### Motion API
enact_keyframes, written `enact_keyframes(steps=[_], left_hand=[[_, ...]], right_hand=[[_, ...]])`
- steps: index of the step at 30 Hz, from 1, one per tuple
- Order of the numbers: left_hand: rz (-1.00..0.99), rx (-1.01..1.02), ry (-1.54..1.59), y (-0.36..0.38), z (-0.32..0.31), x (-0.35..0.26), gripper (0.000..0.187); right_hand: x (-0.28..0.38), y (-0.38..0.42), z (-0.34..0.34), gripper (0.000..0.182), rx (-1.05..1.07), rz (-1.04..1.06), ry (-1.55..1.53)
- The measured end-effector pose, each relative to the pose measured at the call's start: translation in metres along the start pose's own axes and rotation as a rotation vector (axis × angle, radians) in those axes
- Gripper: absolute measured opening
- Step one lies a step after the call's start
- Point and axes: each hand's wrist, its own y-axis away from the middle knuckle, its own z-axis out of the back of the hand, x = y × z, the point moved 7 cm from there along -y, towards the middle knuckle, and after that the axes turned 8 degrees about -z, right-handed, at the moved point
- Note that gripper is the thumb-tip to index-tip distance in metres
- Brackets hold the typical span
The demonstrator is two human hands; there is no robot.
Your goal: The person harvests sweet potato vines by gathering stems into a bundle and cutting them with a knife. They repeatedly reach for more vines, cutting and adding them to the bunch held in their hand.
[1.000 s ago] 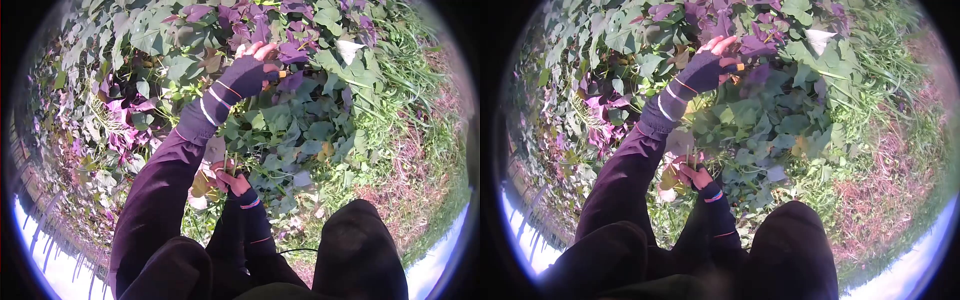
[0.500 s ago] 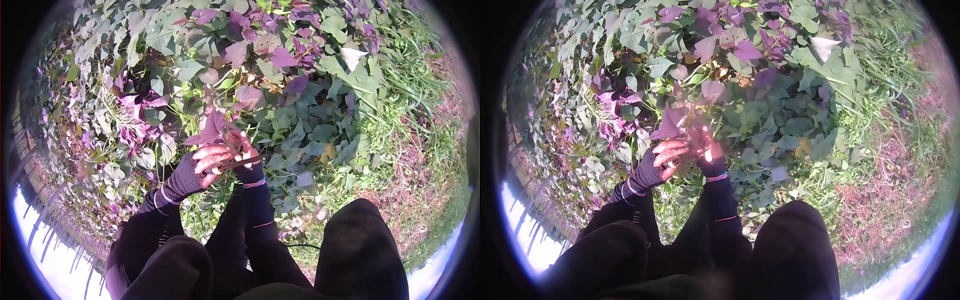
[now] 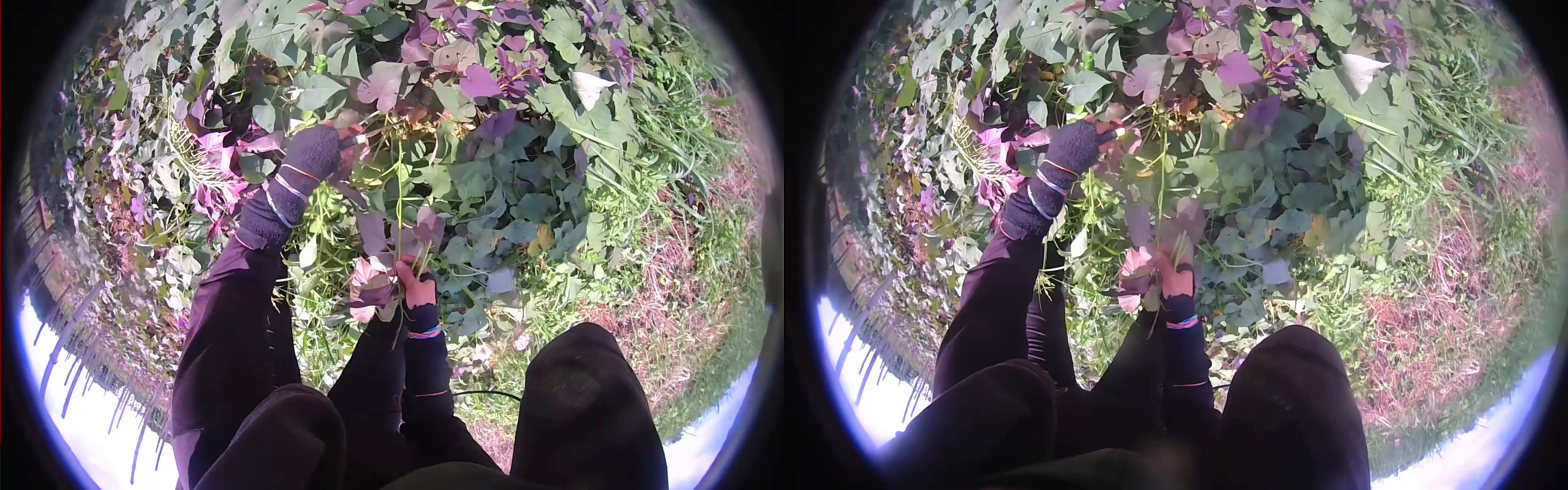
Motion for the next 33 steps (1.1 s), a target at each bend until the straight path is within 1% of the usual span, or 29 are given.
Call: enact_keyframes(steps=[1,2,3,4,6,7,8,9,10,11,12,14,15,16,17,18,20,21,22,23,24,25,26,28,29,30,32,33], left_hand=[[0.002,0.004,0.011,-0.015,-0.004,-0.006,0.03],[-0.11,0.038,-0.002,-0.029,-0.006,-0.019,0.028],[-0.221,0.07,-0.019,-0.038,-0.009,-0.027,0.026],[-0.22,0.071,-0.017,-0.04,-0.016,-0.018,0.026],[-0.011,0.381,0.012,-0.027,-0.056,0.016,0.022],[-0.013,0.266,-0.011,-0.016,-0.052,0.033,0.022],[-0.013,0.332,0.008,-0.004,-0.042,0.043,0.024],[0.21,0.258,-0.09,0.01,-0.031,0.064,0.021],[0.259,0.267,-0.179,0.025,-0.019,0.074,0.02],[0.416,0.245,-0.076,0.045,-0.014,0.093,0.028],[0.032,0.099,-0.236,0.052,0.015,0.061,0.03],[-0.229,-0.145,-0.367,0.068,0.035,0.019,0.032],[0.168,-0.059,0.054,0.071,0.041,0.009,0.034],[0.567,0.031,0.477,0.082,0.035,-0.015,0.035],[0.523,0.03,0.589,0.088,0.027,-0.041,0.036],[0.476,0.026,0.703,0.093,0.015,-0.062,0.036],[0.475,-0.217,0.802,0.097,0.01,-0.085,0.038],[0.494,-0.263,0.821,0.094,0.012,-0.086,0.037],[0.492,-0.265,0.822,0.092,0.008,-0.082,0.037],[0.474,-0.395,0.874,0.091,0.006,-0.075,0.036],[0.453,-0.528,0.922,0.091,0.008,-0.068,0.035],[0.42,-0.467,0.884,0.082,0.037,-0.077,0.036],[0.422,-0.471,0.882,0.081,0.05,-0.08,0.036],[0.202,-0.229,0.796,0.07,0.059,-0.103,0.037],[0.08,-0.103,0.892,0.069,0.056,-0.12,0.037],[0.009,0.19,0.895,0.072,0.049,-0.137,0.036],[-0.287,0.207,0.8,0.071,0.052,-0.165,0.035],[-0.388,0.101,0.738,0.074,0.039,-0.165,0.033]], right_hand=[[-0.003,0.003,0.006,0.022,-0.031,0.024,0.084],[-0.002,0.009,0.007,0.022,-0.036,0.02,0.087],[0.005,0.017,0.003,0.022,-0.023,0.064,0.091],[0.009,0.023,0.002,0.021,-0.01,0.109,0.095],[0.004,0.03,0.019,0.021,-0.04,0.099,0.154],[0.002,0.034,0.027,0.02,-0.05,0.114,0.201],[0.003,0.039,0.034,0.02,-0.058,0.131,0.245],[0.004,0.045,0.037,0.02,-0.049,0.128,0.253],[0.008,0.055,0.038,0.02,-0.051,0.118,0.287],[0.008,0.063,0.038,0.02,-0.044,0.13,0.288],[0.008,0.067,0.039,0.02,-0.038,0.144,0.29],[0.004,0.068,0.029,0.017,-0.052,0.157,0.248],[0.005,0.067,0.016,0.017,-0.002,0.226,0.301],[0.005,0.067,0.003,0.016,0.051,0.293,0.357],[0.0,0.063,-0.007,0.016,0.056,0.294,0.357],[-0.003,0.061,-0.021,0.016,0.07,0.342,0.432],[-0.008,0.054,-0.042,0.016,0.089,0.441,0.58],[-0.012,0.047,-0.044,0.016,0.086,0.445,0.58],[-0.011,0.043,-0.048,0.016,0.073,0.532,0.637],[-0.01,0.039,-0.051,0.016,0.061,0.619,0.695],[0.0,0.036,-0.053,0.016,0.065,0.623,0.698],[0.012,0.03,-0.04,0.014,0.013,0.48,0.415],[0.02,0.024,-0.029,0.013,-0.038,0.33,0.134],[0.041,0.018,-0.018,0.022,-0.007,0.265,-0.182],[0.056,0.016,-0.021,0.031,0.061,0.302,-0.165],[0.068,0.018,-0.025,0.031,0.058,0.304,-0.164],[0.075,0.019,-0.045,0.036,0.261,0.073,-0.395],[0.068,0.011,-0.042,0.036,0.313,0.046,-0.4]])
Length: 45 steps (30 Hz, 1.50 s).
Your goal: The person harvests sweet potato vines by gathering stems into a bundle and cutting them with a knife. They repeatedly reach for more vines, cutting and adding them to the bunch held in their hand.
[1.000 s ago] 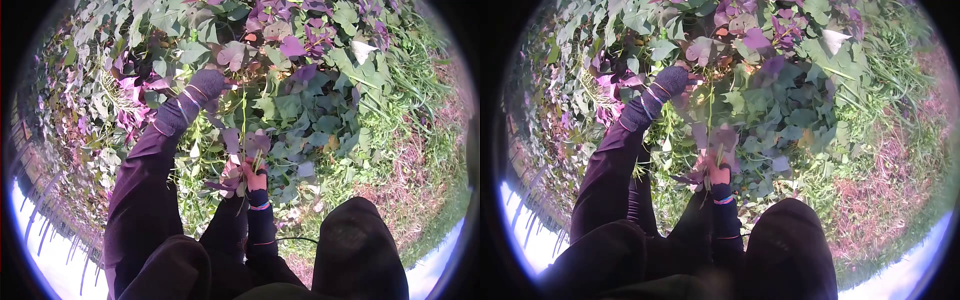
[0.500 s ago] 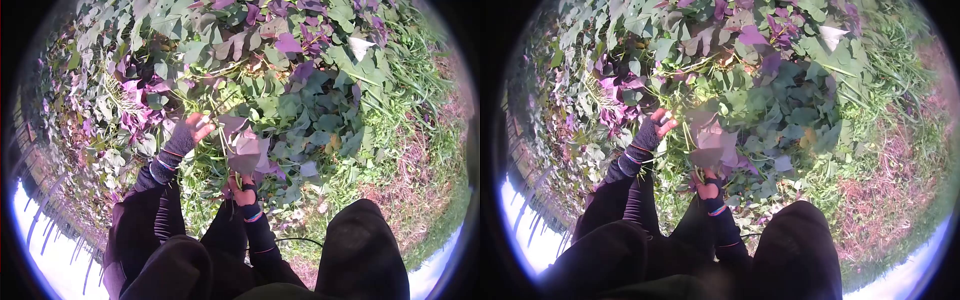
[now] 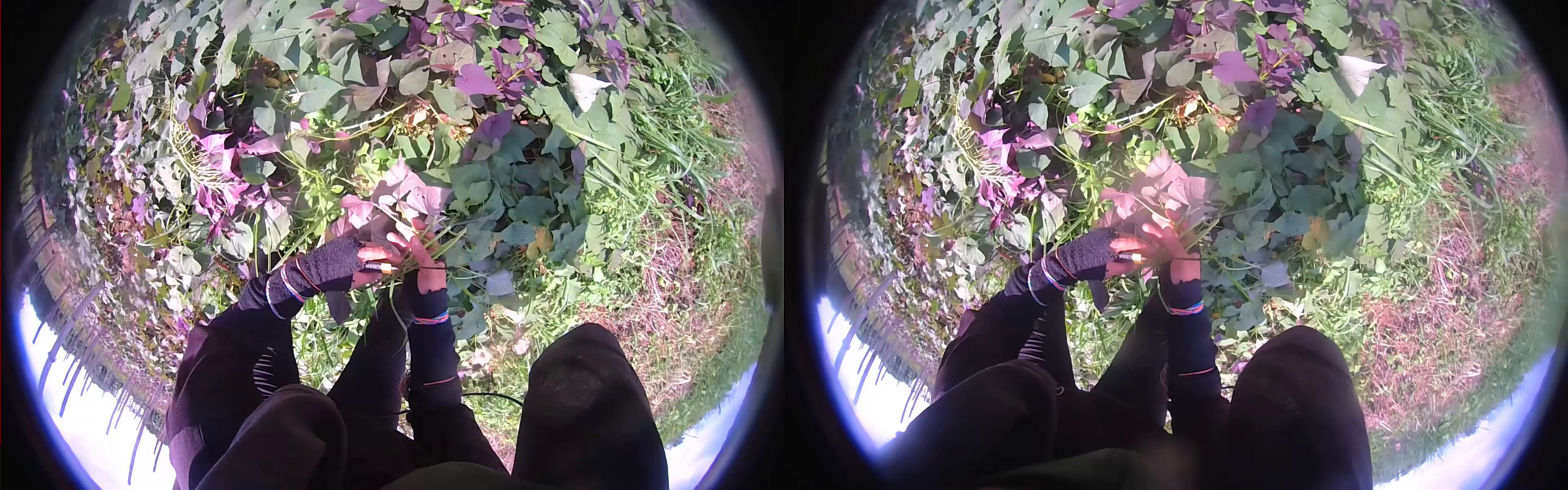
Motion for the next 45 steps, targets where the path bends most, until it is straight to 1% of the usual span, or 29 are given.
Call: enact_keyframes(steps=[1,3,5,7,9,10,13,15,17,19,21,23,24,25,26,27,28,30,31,32,33,35,36,38,40,41,43,44,45], left_hand=[[-0.086,-0.051,-0.207,0.0,0.003,0.01,0.031],[0.321,-0.092,-0.365,0.025,-0.001,0.099,0.032],[0.522,-0.076,-0.527,0.004,0.052,0.121,0.024],[0.644,-0.084,-0.757,0.015,0.064,0.185,0.021],[0.784,0.092,-0.671,0.038,0.064,0.235,0.019],[0.703,0.229,-0.726,0.044,0.059,0.241,0.018],[0.542,0.075,-0.628,0.052,0.047,0.214,0.019],[0.695,-0.071,-0.168,0.036,0.055,0.121,0.017],[0.45,-0.215,0.3,0.043,0.023,0.078,0.015],[0.302,0.021,0.087,0.03,0.003,0.023,0.017],[0.189,-0.03,0.207,0.017,0.007,-0.021,0.019],[0.135,-0.025,0.306,0.026,-0.016,-0.027,0.024],[-0.001,0.014,0.27,0.012,0.002,-0.044,0.027],[0.027,0.034,0.237,0.004,0.018,-0.041,0.028],[0.239,-0.014,0.282,0.011,0.023,-0.016,0.03],[0.23,-0.218,0.005,0.011,0.052,0.003,0.031],[0.632,-0.232,-0.012,0.021,0.07,0.036,0.03],[0.529,-0.327,-0.596,0.021,0.104,0.07,0.022],[0.538,-0.249,-0.616,0.019,0.109,0.092,0.021],[0.593,-0.22,-0.67,0.019,0.109,0.11,0.024],[0.403,-0.268,-0.763,0.015,0.107,0.113,0.025],[0.515,-0.019,-0.653,0.003,0.096,0.119,0.027],[0.519,-0.015,-0.647,0.007,0.093,0.125,0.027],[0.525,0.237,-0.636,0.032,0.068,0.151,0.029],[0.504,0.168,-0.632,0.073,0.075,0.162,0.019],[0.586,0.163,-0.724,0.092,0.082,0.165,0.015],[0.737,0.139,-0.77,0.157,0.096,0.187,0.017],[0.891,0.115,-0.761,0.175,0.109,0.177,0.02],[0.905,0.041,-0.701,0.176,0.116,0.159,0.027]], right_hand=[[0.003,-0.003,0.003,0.036,-0.002,0.0,0.003],[0.014,-0.006,0.011,0.032,-0.081,0.089,0.196],[0.011,-0.009,0.029,0.029,-0.159,0.13,0.299],[0.009,-0.01,0.028,0.028,-0.041,0.125,0.346],[0.002,-0.013,0.043,0.026,-0.073,0.159,0.338],[-0.002,-0.014,0.051,0.024,-0.116,0.129,0.337],[-0.008,-0.022,0.061,0.018,-0.179,0.077,0.337],[-0.026,-0.037,0.075,0.015,-0.248,-0.05,0.359],[-0.037,-0.048,0.061,0.026,-0.321,-0.171,0.452],[-0.041,-0.05,0.014,0.041,-0.125,-0.215,0.276],[-0.031,-0.032,-0.045,0.042,0.163,-0.328,0.125],[-0.057,-0.053,-0.01,0.028,0.038,-0.375,0.515],[-0.052,-0.05,-0.007,0.025,0.027,-0.306,0.537],[-0.042,-0.04,-0.017,0.021,0.015,-0.238,0.558],[-0.035,-0.025,-0.014,0.016,-0.176,-0.261,0.405],[-0.036,-0.029,0.011,0.015,-0.194,-0.197,0.573],[-0.035,-0.03,0.031,0.017,-0.21,-0.07,0.783],[-0.018,-0.014,0.04,0.022,-0.253,0.293,1.177],[-0.009,0.0,0.034,0.024,-0.28,0.531,1.354],[-0.007,0.006,0.036,0.029,-0.319,0.379,1.386],[0.005,0.019,0.019,0.033,-0.301,0.37,1.431],[0.008,0.032,0.021,0.033,-0.307,0.398,1.274],[0.014,0.039,0.016,0.033,-0.307,0.391,1.274],[0.028,0.053,0.0,0.034,-0.262,0.445,1.6],[0.028,0.058,0.017,0.039,-0.274,0.35,1.551],[0.026,0.06,0.03,0.043,-0.287,0.265,1.501],[0.033,0.072,0.045,0.043,-0.338,0.258,1.496],[0.037,0.08,0.051,0.043,-0.349,0.313,1.475],[0.041,0.086,0.056,0.042,-0.366,0.371,1.454]])
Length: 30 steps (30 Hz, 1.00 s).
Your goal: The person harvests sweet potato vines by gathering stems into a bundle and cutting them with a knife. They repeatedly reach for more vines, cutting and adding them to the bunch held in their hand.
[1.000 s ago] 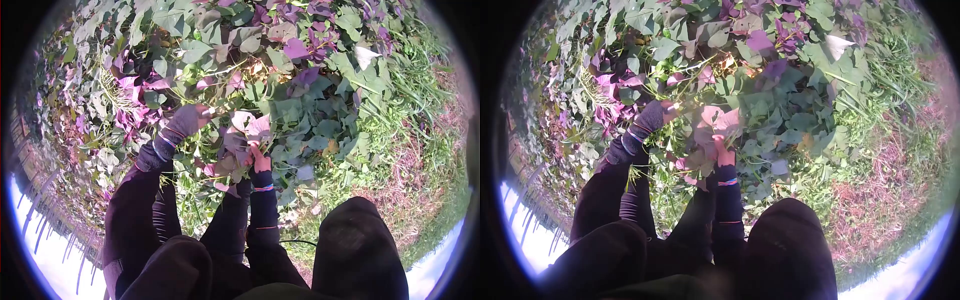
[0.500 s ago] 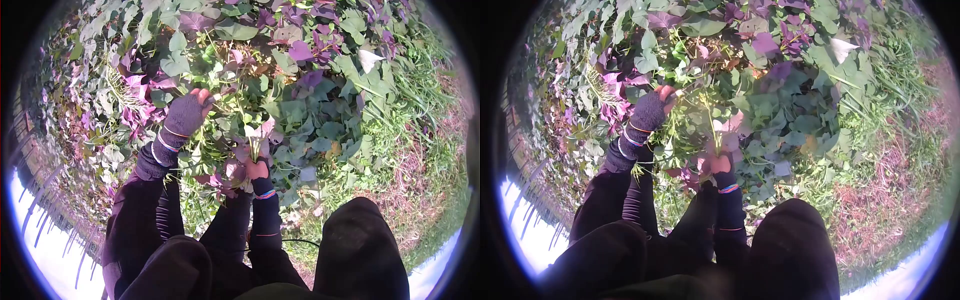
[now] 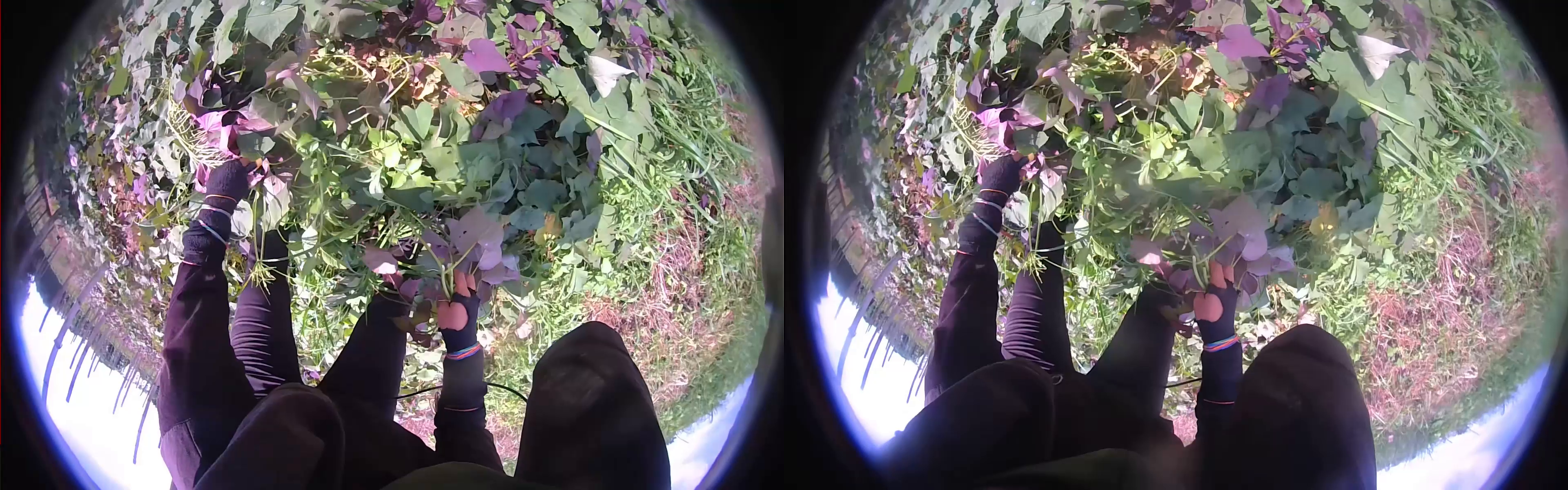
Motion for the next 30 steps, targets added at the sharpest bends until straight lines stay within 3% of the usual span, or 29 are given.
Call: enact_keyframes(steps=[2,4,6,8,11,13,15,16,18,20,21,22,24,25,26,27,29,30], left_hand=[[0.091,-0.24,0.39,0.013,0.009,-0.012,0.033],[0.052,-0.253,0.548,0.023,0.051,-0.096,0.037],[0.101,0.002,0.785,0.024,0.029,-0.158,0.041],[0.002,-0.003,1.042,0.02,0.019,-0.209,0.041],[-0.022,-0.232,1.105,0.008,0.009,-0.226,0.036],[-0.03,-0.432,0.948,0.004,0.039,-0.224,0.032],[-0.045,-0.515,0.808,0.006,0.071,-0.223,0.031],[-0.177,-0.448,0.82,0.005,0.082,-0.233,0.03],[-0.431,-0.345,0.85,0.009,0.084,-0.259,0.026],[-0.667,-0.061,0.914,0.02,0.073,-0.294,0.025],[-0.629,0.2,0.818,0.023,0.072,-0.306,0.028],[-0.807,0.053,0.914,0.021,0.064,-0.31,0.029],[-0.707,0.169,0.888,0.005,0.058,-0.317,0.028],[-0.982,-0.243,0.752,-0.007,0.081,-0.319,0.025],[-0.616,-0.12,0.775,-0.034,0.062,-0.31,0.023],[-0.86,-0.654,0.409,-0.042,0.063,-0.319,0.024],[-0.551,-0.459,0.722,-0.107,0.06,-0.327,0.031],[-0.549,-0.521,0.54,-0.132,0.058,-0.337,0.038]], right_hand=[[0.001,0.006,-0.005,0.041,-0.018,0.052,0.023],[0.022,0.008,-0.016,0.038,-0.085,0.108,-0.108],[0.038,0.007,-0.04,0.039,-0.069,0.167,-0.159],[0.045,0.005,-0.066,0.041,-0.003,0.169,-0.189],[0.06,-0.001,-0.074,0.038,0.032,0.157,-0.185],[0.057,-0.01,-0.071,0.033,0.037,0.13,-0.208],[0.02,-0.024,-0.051,0.025,-0.129,-0.043,-0.579],[0.01,-0.026,-0.046,0.022,0.044,-0.416,-0.827],[0.016,-0.041,-0.033,0.023,0.062,-0.373,-1.209],[0.028,-0.047,-0.029,0.023,0.172,-0.4,-1.396],[0.035,-0.047,-0.031,0.023,0.296,-0.429,-1.575],[0.025,-0.049,-0.029,0.023,0.294,-0.426,-1.576],[0.008,-0.056,-0.03,0.018,0.406,-0.318,-1.658],[0.002,-0.051,-0.025,0.015,0.243,-0.462,-1.714],[-0.004,-0.049,-0.022,0.015,0.24,-0.459,-1.717],[-0.01,-0.047,-0.018,0.014,0.283,-0.393,-1.571],[-0.024,-0.04,-0.024,0.015,0.361,-0.31,-1.263],[-0.023,-0.036,-0.026,0.015,0.353,-0.312,-1.259]])
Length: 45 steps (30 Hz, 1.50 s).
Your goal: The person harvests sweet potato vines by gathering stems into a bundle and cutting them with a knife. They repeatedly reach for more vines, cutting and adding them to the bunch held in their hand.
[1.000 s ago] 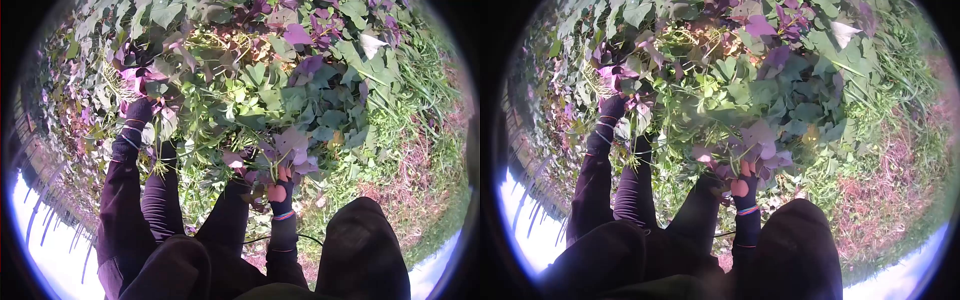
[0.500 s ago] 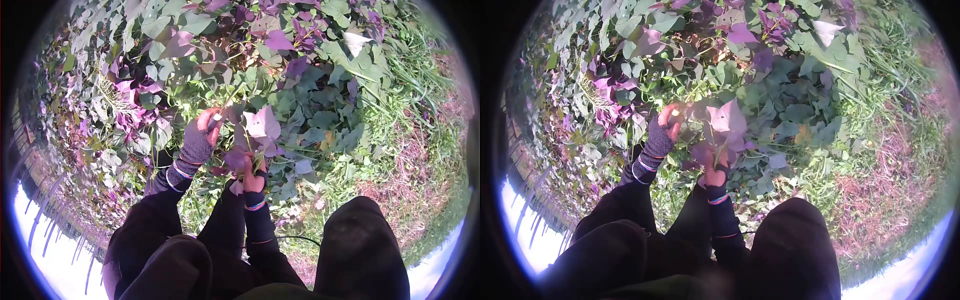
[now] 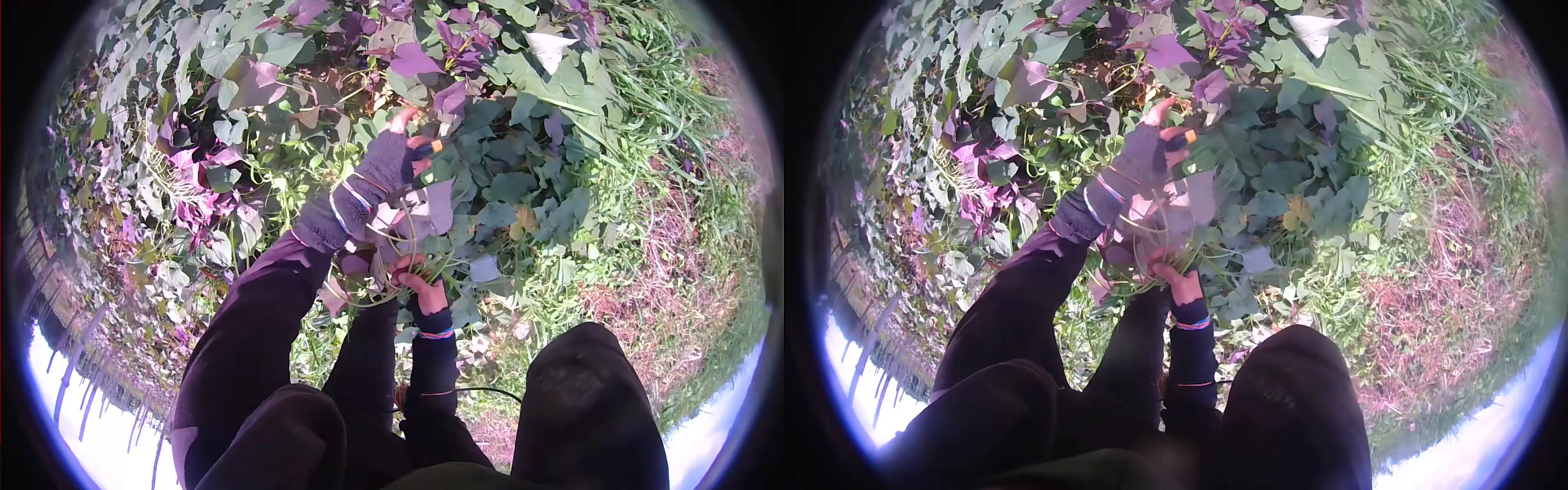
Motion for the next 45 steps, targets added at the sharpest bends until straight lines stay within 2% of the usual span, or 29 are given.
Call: enact_keyframes(steps=[2,4,6,7,9,10,12,13,14,15,16,18,22,24,25,26,28,29,30,32,33,34,36,38,40,41,43,44,45], left_hand=[[-0.086,-0.096,-0.161,-0.038,-0.021,0.013,0.044],[-0.069,0.032,-0.064,-0.064,-0.046,0.032,0.042],[0.268,0.214,0.235,-0.067,-0.05,0.046,0.038],[0.089,0.003,0.288,-0.064,-0.043,0.045,0.035],[0.332,0.091,0.581,-0.036,-0.006,0.017,0.035],[0.484,0.011,0.892,-0.013,-0.001,0.011,0.037],[0.187,0.076,0.703,0.025,0.015,-0.024,0.037],[0.394,0.314,0.674,0.056,0.002,-0.031,0.038],[0.195,0.447,0.226,0.074,-0.001,-0.044,0.04],[0.272,0.354,0.419,0.107,-0.029,-0.037,0.042],[-0.173,0.298,0.234,0.131,-0.045,-0.05,0.041],[0.085,0.41,0.509,0.118,-0.049,-0.074,0.04],[-0.181,0.488,0.414,0.091,-0.05,-0.103,0.04],[-0.362,0.552,0.438,0.08,-0.052,-0.119,0.041],[-0.418,0.597,0.387,0.068,-0.047,-0.12,0.041],[-0.388,0.477,0.237,0.049,-0.031,-0.113,0.038],[-0.012,0.318,0.053,0.018,-0.031,-0.066,0.041],[-0.008,0.287,-0.131,0.003,-0.037,-0.046,0.039],[0.031,0.365,-0.328,-0.013,-0.05,-0.026,0.029],[0.002,0.358,-0.353,-0.03,-0.094,0.01,0.017],[-0.08,0.406,-0.359,-0.039,-0.108,0.008,0.017],[-0.164,0.455,-0.363,-0.044,-0.123,0.005,0.016],[-0.138,0.649,-0.385,-0.047,-0.152,0.012,0.017],[0.01,0.65,-0.398,-0.05,-0.148,0.034,0.016],[0.08,0.636,-0.598,-0.042,-0.131,0.048,0.017],[0.149,0.584,-0.537,-0.038,-0.117,0.055,0.02],[0.213,0.539,-0.434,-0.021,-0.095,0.067,0.027],[0.033,0.575,-0.393,-0.013,-0.079,0.039,0.035],[0.173,0.381,-0.156,0.003,-0.064,0.036,0.04]], right_hand=[[-0.027,0.008,-0.027,0.014,0.207,-0.198,0.246],[-0.051,0.017,-0.043,0.013,0.36,-0.248,0.153],[-0.056,0.023,-0.054,0.01,0.526,-0.259,0.106],[-0.065,0.022,-0.045,0.009,0.485,-0.268,0.038],[-0.077,0.011,-0.028,0.01,0.457,-0.257,-0.038],[-0.076,0.004,-0.013,0.013,0.388,-0.231,-0.18],[-0.06,-0.005,0.006,0.02,0.236,-0.137,-0.334],[-0.057,-0.01,0.017,0.022,0.119,-0.144,-0.406],[-0.048,-0.017,0.025,0.02,0.126,-0.132,-0.376],[-0.04,-0.025,0.039,0.023,-0.002,-0.099,-0.336],[-0.029,-0.032,0.048,0.029,-0.074,-0.081,-0.3],[0.012,-0.037,0.056,0.036,-0.243,0.038,0.032],[0.033,-0.053,0.076,0.043,-0.073,-0.006,-0.155],[0.028,-0.051,0.074,0.033,0.171,-0.273,-0.387],[0.018,-0.063,0.113,0.022,-0.092,-0.033,-0.365],[0.001,-0.069,0.136,0.022,-0.099,-0.028,-0.371],[0.014,-0.061,0.155,0.011,-0.438,0.422,1.196],[0.022,-0.056,0.144,0.007,-0.285,0.505,0.641],[0.016,-0.059,0.145,0.007,-0.283,0.507,0.638],[-0.008,-0.069,0.166,0.011,-0.199,0.351,0.211],[-0.006,-0.06,0.159,0.013,-0.336,0.327,0.45],[-0.008,-0.056,0.157,0.013,-0.348,0.323,0.448],[0.002,-0.046,0.145,0.01,-0.343,0.461,0.707],[0.007,-0.037,0.143,0.008,-0.321,0.479,0.688],[0.002,-0.039,0.149,0.008,-0.19,0.462,0.381],[0.002,-0.035,0.142,0.008,-0.183,0.467,0.377],[-0.006,-0.022,0.103,0.015,-0.204,0.057,-0.068],[-0.006,-0.016,0.092,0.015,-0.198,0.063,-0.075],[-0.011,-0.011,0.077,0.018,-0.13,0.032,-0.003]])
